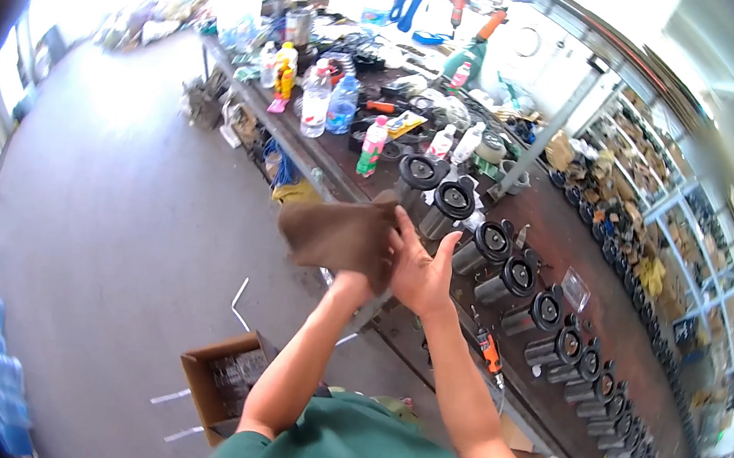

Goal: The person wipes mechanical parts with a cloth and uses a pneumatic tool to drive screws into the components at a workbench.

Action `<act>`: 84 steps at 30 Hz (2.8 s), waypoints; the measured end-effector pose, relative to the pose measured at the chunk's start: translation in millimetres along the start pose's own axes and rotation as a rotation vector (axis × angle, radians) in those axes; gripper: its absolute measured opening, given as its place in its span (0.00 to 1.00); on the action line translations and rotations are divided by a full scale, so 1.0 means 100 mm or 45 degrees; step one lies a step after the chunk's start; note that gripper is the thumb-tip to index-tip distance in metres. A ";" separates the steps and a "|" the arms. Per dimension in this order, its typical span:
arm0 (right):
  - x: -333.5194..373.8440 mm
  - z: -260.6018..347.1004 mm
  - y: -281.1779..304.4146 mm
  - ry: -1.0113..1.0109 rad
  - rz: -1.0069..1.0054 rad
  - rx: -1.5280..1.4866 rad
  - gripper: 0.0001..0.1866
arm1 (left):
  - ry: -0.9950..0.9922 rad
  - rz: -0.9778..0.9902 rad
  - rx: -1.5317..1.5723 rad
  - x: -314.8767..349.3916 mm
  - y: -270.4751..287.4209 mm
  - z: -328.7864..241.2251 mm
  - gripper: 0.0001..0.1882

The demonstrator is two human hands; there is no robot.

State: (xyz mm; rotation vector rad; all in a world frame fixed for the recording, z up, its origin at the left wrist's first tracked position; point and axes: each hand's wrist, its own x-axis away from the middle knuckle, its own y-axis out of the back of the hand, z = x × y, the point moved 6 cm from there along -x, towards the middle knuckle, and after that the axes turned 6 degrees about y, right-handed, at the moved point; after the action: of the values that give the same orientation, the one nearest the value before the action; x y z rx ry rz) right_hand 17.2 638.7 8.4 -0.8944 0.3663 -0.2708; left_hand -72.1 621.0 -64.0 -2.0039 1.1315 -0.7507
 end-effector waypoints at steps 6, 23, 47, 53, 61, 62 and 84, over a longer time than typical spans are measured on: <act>-0.02 0.06 -0.05 -0.005 -0.133 0.311 0.53 | -1.041 -0.156 -1.253 0.37 -0.61 -0.20 0.22; -0.40 0.18 -0.04 0.303 -0.196 1.135 0.41 | -1.072 -0.539 -1.901 0.42 -0.85 -0.99 0.19; -0.93 -0.94 0.22 0.396 -0.164 2.502 0.25 | -0.398 -0.801 -2.536 0.56 1.15 -0.94 0.15; 0.28 -0.30 1.52 0.457 -0.933 2.143 0.25 | -0.228 -0.587 -2.048 0.77 0.71 -1.06 0.13; 3.45 0.85 2.79 -0.102 -2.125 2.808 0.34 | -0.904 0.740 -3.653 0.78 -0.80 0.15 0.06; 3.64 0.93 2.88 -0.266 -2.155 2.766 0.37 | -1.198 0.918 -3.791 0.77 -0.82 0.47 0.07; 4.02 1.53 2.31 -0.743 -1.165 2.375 0.37 | -0.770 1.754 -2.362 0.46 -2.13 3.50 0.14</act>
State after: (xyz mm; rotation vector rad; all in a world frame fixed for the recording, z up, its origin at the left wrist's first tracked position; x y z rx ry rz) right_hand 463.1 733.6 -167.5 0.8117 -0.8466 -0.9247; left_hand 315.0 761.2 -90.6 -1.3203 2.4868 2.0550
